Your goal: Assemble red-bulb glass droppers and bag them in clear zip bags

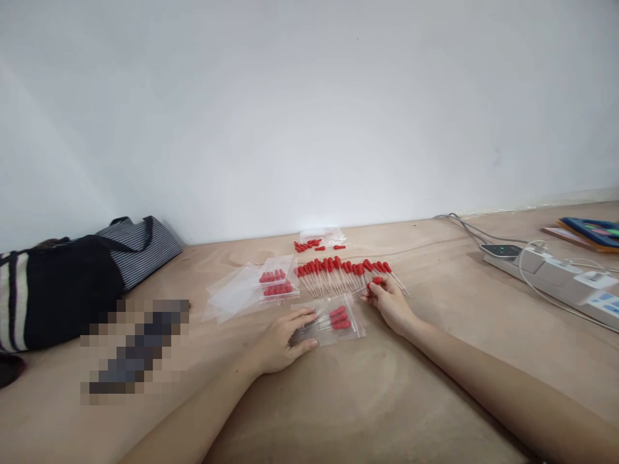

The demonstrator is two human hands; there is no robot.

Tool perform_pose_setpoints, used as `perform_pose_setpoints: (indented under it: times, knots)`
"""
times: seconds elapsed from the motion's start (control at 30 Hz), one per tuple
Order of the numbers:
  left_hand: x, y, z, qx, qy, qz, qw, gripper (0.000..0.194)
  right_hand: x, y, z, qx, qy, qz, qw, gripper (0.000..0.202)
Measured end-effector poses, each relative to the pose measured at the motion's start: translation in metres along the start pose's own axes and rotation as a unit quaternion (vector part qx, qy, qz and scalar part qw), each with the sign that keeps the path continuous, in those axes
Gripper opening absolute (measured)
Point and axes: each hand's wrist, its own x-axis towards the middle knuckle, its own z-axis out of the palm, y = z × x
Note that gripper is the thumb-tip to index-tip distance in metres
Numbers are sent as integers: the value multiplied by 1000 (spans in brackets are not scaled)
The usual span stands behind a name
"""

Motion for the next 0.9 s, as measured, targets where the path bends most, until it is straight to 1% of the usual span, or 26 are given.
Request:
perform_pose_setpoints:
  times: [0.1, 0.23, 0.33, 0.43, 0.5, 0.7, 0.9]
  knots:
    - [0, -2, 1, -3, 0, 8, 1000, 44, -8, -4, 4, -12, -35, 18, 999, 24]
    - [0, -3, 2, 4, 4, 2, 1000, 47, -15, -6, 7, -87, -106, 16, 990, 28]
    - [0, 0, 0, 6, 6, -5, 1000, 49, -15, -5, 8, -103, -148, -1, 984, 26]
    - [0, 2, -1, 4, 7, -10, 1000, 49, -14, -3, 9, -117, -206, -5, 971, 24]
    - [0, 3, -1, 5, 9, -12, 1000, 49, -13, -2, 9, -128, -234, -8, 964, 22]
    - [1, 0, 1, 1, 10, -6, 1000, 49, -10, 4, 13, -148, -261, -37, 953, 19]
    - [1, -2, 2, 5, 7, 1, 1000, 50, -6, 11, 15, -220, -236, -29, 946, 15]
